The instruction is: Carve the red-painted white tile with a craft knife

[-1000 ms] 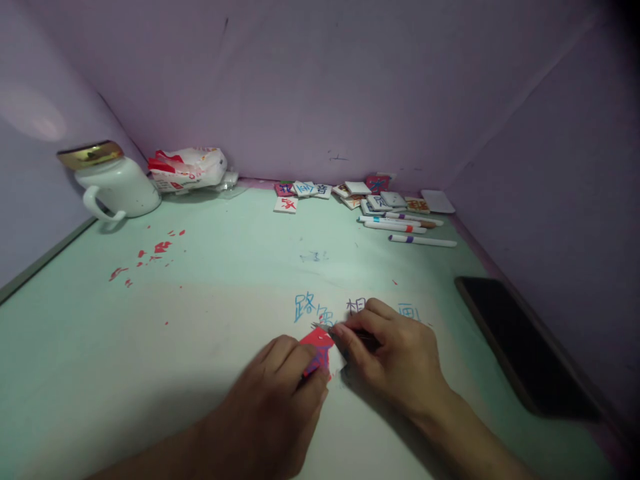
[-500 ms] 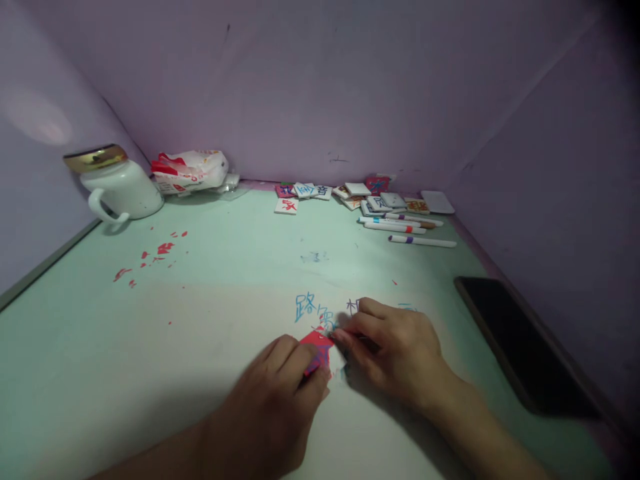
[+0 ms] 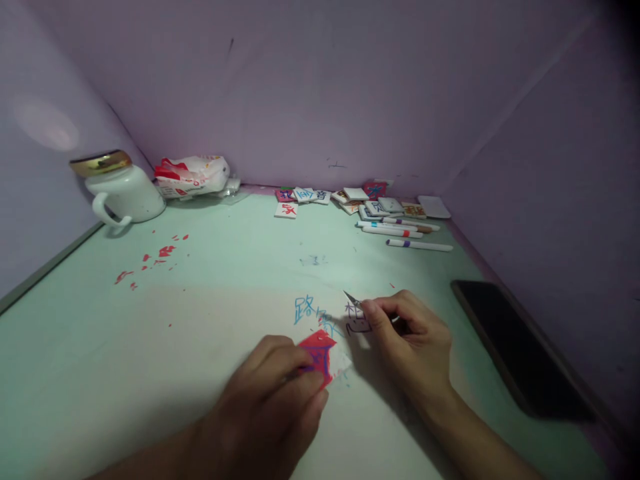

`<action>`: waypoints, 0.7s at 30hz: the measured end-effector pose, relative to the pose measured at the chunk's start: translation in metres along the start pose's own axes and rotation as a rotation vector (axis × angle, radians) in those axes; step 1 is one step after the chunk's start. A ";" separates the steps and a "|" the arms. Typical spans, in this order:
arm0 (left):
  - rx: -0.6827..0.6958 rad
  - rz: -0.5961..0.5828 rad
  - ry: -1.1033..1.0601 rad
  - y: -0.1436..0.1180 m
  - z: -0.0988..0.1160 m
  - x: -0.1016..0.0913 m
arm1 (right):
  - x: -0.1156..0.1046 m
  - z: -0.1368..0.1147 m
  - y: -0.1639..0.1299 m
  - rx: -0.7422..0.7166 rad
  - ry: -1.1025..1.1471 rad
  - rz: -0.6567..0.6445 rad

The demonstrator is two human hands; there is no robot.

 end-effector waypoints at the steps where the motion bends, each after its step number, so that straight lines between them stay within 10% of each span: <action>1: -0.068 0.085 -0.071 0.001 -0.001 -0.004 | -0.001 0.000 0.000 0.005 -0.002 0.017; 5: -0.285 0.133 -0.103 0.005 -0.008 -0.011 | -0.001 0.000 -0.001 -0.018 0.013 -0.002; 13: 0.095 -0.019 0.206 0.001 -0.001 -0.004 | 0.000 0.000 -0.002 -0.084 -0.002 -0.021; 21: 0.019 -0.020 0.413 0.001 -0.006 0.011 | 0.004 -0.002 -0.010 -0.144 -0.102 -0.181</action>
Point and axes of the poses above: each hand's wrist, its own y-axis towards the middle knuckle, its own x-axis out of the palm, z = x × y, the point moved 3 cm from there along y, towards the middle knuckle, and after that the axes turned 8 degrees about -y, right-handed, at the moved point
